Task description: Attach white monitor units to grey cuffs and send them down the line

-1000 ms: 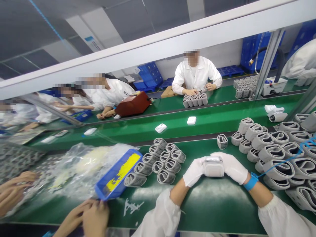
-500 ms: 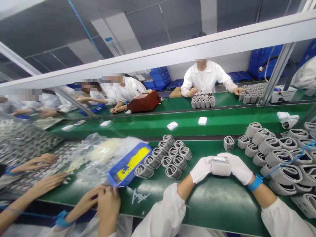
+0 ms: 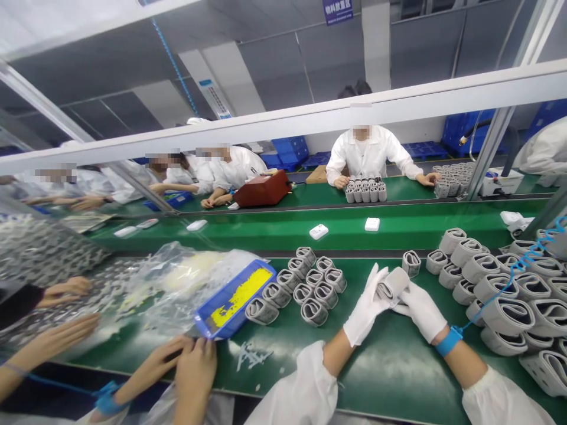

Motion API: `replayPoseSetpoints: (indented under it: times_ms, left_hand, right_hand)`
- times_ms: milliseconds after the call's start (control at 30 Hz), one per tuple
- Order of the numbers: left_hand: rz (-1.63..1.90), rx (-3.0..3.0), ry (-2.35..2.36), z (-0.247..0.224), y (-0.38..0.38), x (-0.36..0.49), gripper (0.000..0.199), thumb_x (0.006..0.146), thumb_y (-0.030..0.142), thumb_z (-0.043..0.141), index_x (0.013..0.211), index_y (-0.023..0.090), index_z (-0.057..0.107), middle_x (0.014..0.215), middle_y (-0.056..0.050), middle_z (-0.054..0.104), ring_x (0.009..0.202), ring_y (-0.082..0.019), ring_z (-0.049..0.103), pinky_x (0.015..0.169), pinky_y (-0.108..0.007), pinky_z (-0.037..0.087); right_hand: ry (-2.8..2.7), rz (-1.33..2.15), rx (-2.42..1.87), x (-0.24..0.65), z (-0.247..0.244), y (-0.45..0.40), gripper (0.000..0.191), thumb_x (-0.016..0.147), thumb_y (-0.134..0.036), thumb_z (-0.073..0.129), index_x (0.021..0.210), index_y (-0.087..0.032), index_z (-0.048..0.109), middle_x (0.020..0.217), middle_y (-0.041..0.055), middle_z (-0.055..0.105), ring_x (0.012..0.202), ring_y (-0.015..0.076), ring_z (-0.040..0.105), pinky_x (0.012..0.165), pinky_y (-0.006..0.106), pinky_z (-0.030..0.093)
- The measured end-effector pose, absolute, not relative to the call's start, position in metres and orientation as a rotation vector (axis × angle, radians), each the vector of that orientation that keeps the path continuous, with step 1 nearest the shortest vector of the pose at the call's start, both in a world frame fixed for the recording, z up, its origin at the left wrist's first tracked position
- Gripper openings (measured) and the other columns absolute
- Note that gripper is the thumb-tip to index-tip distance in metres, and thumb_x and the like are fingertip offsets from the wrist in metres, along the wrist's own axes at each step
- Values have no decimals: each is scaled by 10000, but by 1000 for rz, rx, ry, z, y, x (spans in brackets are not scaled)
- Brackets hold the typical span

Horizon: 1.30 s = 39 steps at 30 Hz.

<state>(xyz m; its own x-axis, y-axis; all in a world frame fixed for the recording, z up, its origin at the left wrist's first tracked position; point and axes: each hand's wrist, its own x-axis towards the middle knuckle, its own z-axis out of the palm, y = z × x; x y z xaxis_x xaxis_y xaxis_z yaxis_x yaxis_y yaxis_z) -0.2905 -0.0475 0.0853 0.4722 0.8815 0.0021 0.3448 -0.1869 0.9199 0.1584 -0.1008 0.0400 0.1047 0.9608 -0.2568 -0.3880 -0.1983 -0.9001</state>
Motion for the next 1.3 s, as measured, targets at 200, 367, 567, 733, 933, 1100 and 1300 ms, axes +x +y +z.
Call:
replayPoseSetpoints:
  times_ms: [200,367,567,733,933,1100,1300]
  left_hand:
    - [990,1514,925,51,-53,-44,605,829,409,819,1415,386,668,1578,-15,592,1520,-382,490,1251,-531,472]
    - [1149,1389,822,39,-45,6,652,856,428,798,1451,213,639,1499,-116,655,1383,-358,625,1233,-531,483]
    - [1291,1271,667,36,-29,-14,932,883,559,798,1651,224,389,1688,-151,449,1551,-362,457,1299,-518,403]
    - [1271,1222,741,20,-17,-6,759,1042,607,549,1682,251,352,1740,-134,364,1602,-319,386,1345,-533,316]
    - [1200,1197,788,7,-7,2,652,1040,629,537,1571,251,550,1595,-141,571,1489,-332,540,1298,-566,396]
    - [1204,1221,818,16,-4,6,621,1033,617,546,1521,240,616,1522,-141,639,1433,-347,591,1289,-569,409]
    - [1176,1214,833,29,-6,3,610,993,554,561,1509,235,628,1457,-177,675,1361,-293,652,1217,-437,477]
  right_hand:
    - [-667,1244,-1252,155,29,-103,633,844,-510,804,1372,-186,672,1249,94,776,1197,344,760,996,487,678]
    - [-817,1096,-1308,142,21,-92,765,936,-577,677,1610,-270,484,1394,98,729,1250,334,741,966,500,686]
    - [-1243,880,-1300,147,61,-41,668,897,-558,688,1489,-254,620,1341,105,753,1246,350,726,934,508,675]
    - [-1590,475,-1670,171,114,48,511,960,-454,524,1368,-216,718,1417,106,732,1315,323,674,1143,462,536]
    - [-1884,330,-2019,201,133,120,314,850,-304,625,1059,-230,847,1210,130,819,1263,377,709,1119,443,508]
    - [-1946,322,-2126,208,138,139,470,824,-308,668,1246,-146,799,1258,195,794,1220,409,727,1096,508,522]
    - [-2083,422,-1894,147,121,176,503,957,-521,678,1341,-200,725,1384,153,736,1336,337,658,1180,489,482]
